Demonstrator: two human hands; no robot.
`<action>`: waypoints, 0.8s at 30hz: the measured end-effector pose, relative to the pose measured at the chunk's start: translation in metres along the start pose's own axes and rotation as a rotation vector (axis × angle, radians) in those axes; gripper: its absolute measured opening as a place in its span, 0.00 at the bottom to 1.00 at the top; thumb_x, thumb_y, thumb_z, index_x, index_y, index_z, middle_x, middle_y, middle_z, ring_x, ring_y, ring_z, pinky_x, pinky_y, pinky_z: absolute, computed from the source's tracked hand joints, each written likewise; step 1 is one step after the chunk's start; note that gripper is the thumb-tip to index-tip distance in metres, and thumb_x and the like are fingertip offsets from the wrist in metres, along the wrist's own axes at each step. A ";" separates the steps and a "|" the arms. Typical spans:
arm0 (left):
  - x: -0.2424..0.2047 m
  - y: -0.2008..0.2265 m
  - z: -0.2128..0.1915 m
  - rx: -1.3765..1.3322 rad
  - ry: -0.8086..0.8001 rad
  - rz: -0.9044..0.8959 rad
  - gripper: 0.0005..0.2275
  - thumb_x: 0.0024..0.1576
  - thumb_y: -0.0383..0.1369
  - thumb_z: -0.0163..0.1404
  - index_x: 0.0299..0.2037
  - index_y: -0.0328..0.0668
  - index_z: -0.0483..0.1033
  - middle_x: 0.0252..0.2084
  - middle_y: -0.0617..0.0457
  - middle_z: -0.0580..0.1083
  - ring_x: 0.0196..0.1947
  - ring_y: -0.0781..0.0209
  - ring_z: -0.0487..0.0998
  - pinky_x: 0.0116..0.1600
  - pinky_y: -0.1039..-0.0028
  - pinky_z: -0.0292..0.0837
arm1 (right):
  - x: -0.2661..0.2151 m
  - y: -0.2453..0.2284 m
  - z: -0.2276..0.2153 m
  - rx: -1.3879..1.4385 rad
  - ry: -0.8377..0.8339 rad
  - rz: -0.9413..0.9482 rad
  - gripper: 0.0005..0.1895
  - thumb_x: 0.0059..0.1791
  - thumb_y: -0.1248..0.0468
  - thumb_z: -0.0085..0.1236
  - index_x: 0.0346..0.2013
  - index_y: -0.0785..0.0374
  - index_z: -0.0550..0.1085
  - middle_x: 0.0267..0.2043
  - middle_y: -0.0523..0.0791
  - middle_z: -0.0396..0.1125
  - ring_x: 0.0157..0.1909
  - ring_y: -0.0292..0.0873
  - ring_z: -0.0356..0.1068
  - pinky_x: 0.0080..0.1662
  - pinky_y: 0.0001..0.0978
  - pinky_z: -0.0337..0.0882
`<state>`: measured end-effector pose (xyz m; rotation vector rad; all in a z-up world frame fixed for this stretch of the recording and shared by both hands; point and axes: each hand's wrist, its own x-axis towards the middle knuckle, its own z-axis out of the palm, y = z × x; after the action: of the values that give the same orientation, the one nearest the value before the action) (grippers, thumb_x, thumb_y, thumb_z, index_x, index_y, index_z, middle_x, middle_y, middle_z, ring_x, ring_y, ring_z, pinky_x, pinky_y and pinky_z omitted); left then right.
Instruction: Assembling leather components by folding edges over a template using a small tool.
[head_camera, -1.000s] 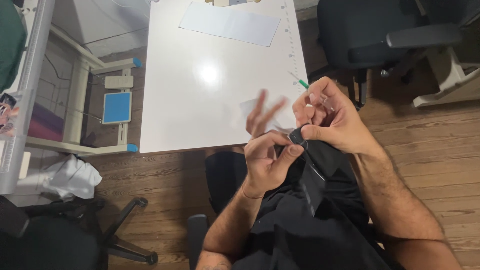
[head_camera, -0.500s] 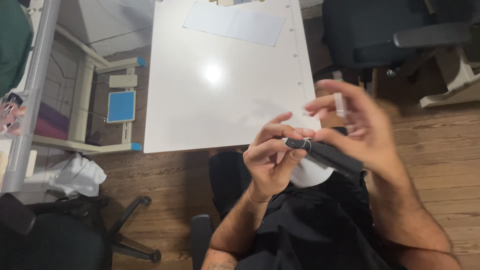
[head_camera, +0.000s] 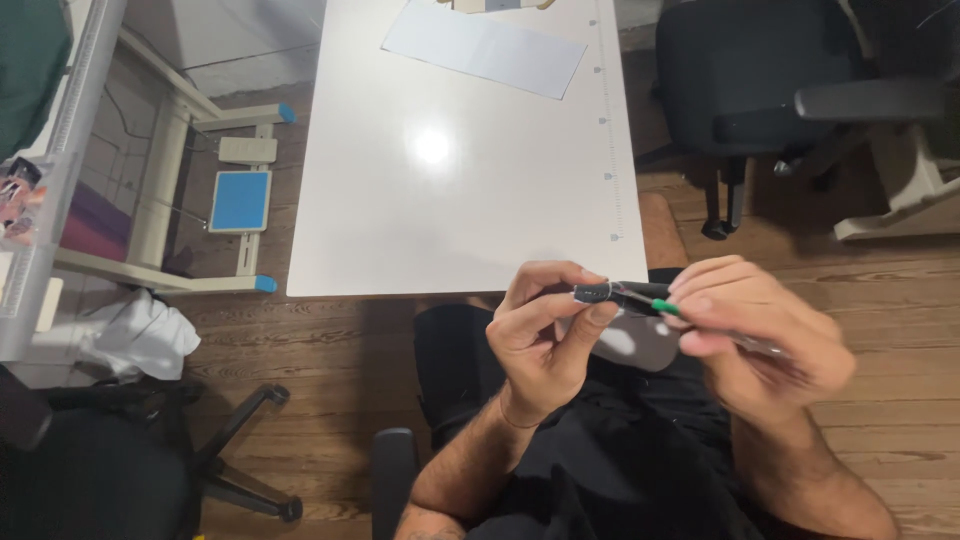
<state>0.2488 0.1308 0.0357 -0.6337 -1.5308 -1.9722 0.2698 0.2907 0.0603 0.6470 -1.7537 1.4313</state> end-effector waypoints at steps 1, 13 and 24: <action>0.001 0.003 0.000 0.017 0.017 -0.016 0.03 0.60 0.25 0.58 0.36 0.38 0.77 0.42 0.44 0.75 0.39 0.57 0.79 0.41 0.76 0.78 | -0.001 0.003 0.000 0.028 -0.033 -0.006 0.08 0.49 0.66 0.58 0.38 0.70 0.73 0.35 0.54 0.72 0.35 0.52 0.76 0.44 0.42 0.83; -0.002 0.001 -0.009 -0.008 0.053 -0.085 0.02 0.61 0.28 0.57 0.38 0.39 0.77 0.44 0.44 0.75 0.40 0.58 0.79 0.43 0.77 0.78 | 0.000 0.018 0.002 -0.015 -0.209 -0.222 0.04 0.49 0.73 0.56 0.38 0.72 0.72 0.36 0.55 0.71 0.38 0.52 0.76 0.45 0.44 0.85; -0.002 0.003 -0.013 0.020 0.025 -0.079 0.04 0.60 0.27 0.57 0.34 0.38 0.76 0.44 0.45 0.75 0.38 0.60 0.78 0.34 0.81 0.71 | -0.001 0.019 0.001 -0.016 -0.234 -0.243 0.05 0.51 0.72 0.54 0.39 0.72 0.71 0.37 0.54 0.71 0.39 0.53 0.75 0.45 0.45 0.86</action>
<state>0.2516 0.1181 0.0336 -0.5460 -1.5805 -2.0136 0.2553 0.2938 0.0489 1.0161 -1.7886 1.2122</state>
